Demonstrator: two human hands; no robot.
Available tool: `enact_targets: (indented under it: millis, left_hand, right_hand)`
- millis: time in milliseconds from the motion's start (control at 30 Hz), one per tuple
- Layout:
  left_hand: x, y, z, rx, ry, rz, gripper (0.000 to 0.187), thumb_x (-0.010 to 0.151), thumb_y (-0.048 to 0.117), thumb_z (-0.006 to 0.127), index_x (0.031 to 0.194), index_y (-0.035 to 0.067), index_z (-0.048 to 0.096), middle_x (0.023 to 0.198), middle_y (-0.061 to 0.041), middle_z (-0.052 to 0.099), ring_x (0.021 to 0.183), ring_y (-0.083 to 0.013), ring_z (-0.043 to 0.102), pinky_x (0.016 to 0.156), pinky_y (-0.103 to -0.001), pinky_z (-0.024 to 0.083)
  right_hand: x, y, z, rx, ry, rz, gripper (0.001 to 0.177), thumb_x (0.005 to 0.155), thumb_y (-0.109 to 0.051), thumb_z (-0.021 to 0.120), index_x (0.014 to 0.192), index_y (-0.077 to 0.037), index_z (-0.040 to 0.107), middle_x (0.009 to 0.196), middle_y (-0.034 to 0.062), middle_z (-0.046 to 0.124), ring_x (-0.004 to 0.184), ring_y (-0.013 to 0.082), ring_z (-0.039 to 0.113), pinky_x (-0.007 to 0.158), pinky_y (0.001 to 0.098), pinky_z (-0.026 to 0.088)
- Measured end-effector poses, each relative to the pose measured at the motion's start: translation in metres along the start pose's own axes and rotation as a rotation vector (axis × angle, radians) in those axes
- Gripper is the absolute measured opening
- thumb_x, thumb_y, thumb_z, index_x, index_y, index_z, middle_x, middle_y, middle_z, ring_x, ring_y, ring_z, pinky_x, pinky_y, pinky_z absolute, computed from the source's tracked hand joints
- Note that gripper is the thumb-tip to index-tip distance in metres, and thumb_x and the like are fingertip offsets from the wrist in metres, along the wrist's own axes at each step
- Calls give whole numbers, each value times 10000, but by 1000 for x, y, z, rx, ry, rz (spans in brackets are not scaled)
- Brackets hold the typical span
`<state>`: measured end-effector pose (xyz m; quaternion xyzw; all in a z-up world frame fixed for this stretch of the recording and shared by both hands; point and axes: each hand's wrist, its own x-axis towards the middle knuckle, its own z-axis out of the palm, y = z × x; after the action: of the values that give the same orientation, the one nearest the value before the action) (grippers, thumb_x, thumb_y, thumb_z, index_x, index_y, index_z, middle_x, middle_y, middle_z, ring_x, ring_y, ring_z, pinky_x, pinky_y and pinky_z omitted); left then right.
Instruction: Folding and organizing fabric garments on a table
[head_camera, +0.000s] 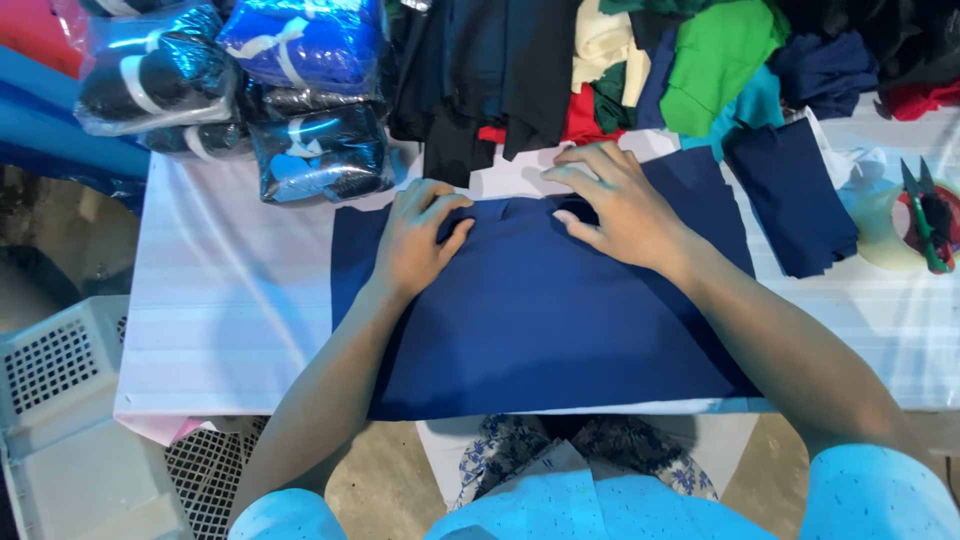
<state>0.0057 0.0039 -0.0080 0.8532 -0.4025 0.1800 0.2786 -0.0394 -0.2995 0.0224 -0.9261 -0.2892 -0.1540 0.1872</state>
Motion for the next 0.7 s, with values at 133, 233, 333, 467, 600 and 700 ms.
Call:
enact_targets:
  millis: [133, 233, 333, 467, 600, 700]
  left_hand:
    - [9, -3, 5, 185, -99, 19, 126, 1035, 251, 676, 1077, 133, 689, 1075, -67, 585, 977, -253, 597, 807, -383, 482]
    - [26, 3, -3, 190, -153, 63, 133, 1073, 163, 613, 986, 84, 675, 935, -65, 594, 869, -268, 585, 730, -360, 437]
    - [38, -1, -9, 27, -147, 61, 201, 1115, 159, 518, 982, 82, 647, 847, -84, 597, 802, -291, 589, 699, -356, 454]
    - [43, -8, -3, -32, -147, -55, 146, 1112, 123, 502, 1088, 81, 640, 838, -117, 615, 841, -312, 625, 736, -398, 502]
    - [44, -5, 7, -107, -159, -136, 141, 1076, 79, 470, 1127, 58, 600, 951, -142, 633, 901, -334, 607, 786, -439, 489]
    - [45, -1, 8, -114, -174, -155, 191, 1055, 198, 513, 1115, 44, 610, 1053, -140, 668, 974, -325, 596, 856, -445, 446]
  right_hand:
    - [-11, 19, 2, 10, 2, 54, 389, 947, -204, 711, 1326, -138, 658, 1280, 106, 619, 1211, 352, 565, 887, 436, 444]
    - [-24, 26, -20, 46, -21, 79, 368, 935, -182, 711, 1299, -146, 676, 1257, 142, 638, 1175, 420, 572, 923, 493, 450]
    - [-46, 56, -31, -130, -31, 73, 319, 1002, -226, 657, 1314, -162, 671, 1252, 103, 656, 1156, 367, 612, 901, 466, 471]
    - [-62, 86, -53, -226, -40, 109, 319, 934, -142, 745, 1249, -108, 707, 1120, 187, 705, 1011, 421, 662, 849, 501, 496]
    - [-73, 117, -62, 8, -83, 230, 238, 991, -93, 704, 1229, -92, 707, 1048, 136, 710, 938, 369, 621, 879, 464, 447]
    - [-76, 128, -65, 96, -73, 355, 226, 1018, -51, 698, 1240, -89, 712, 1016, 95, 710, 897, 262, 630, 839, 388, 459]
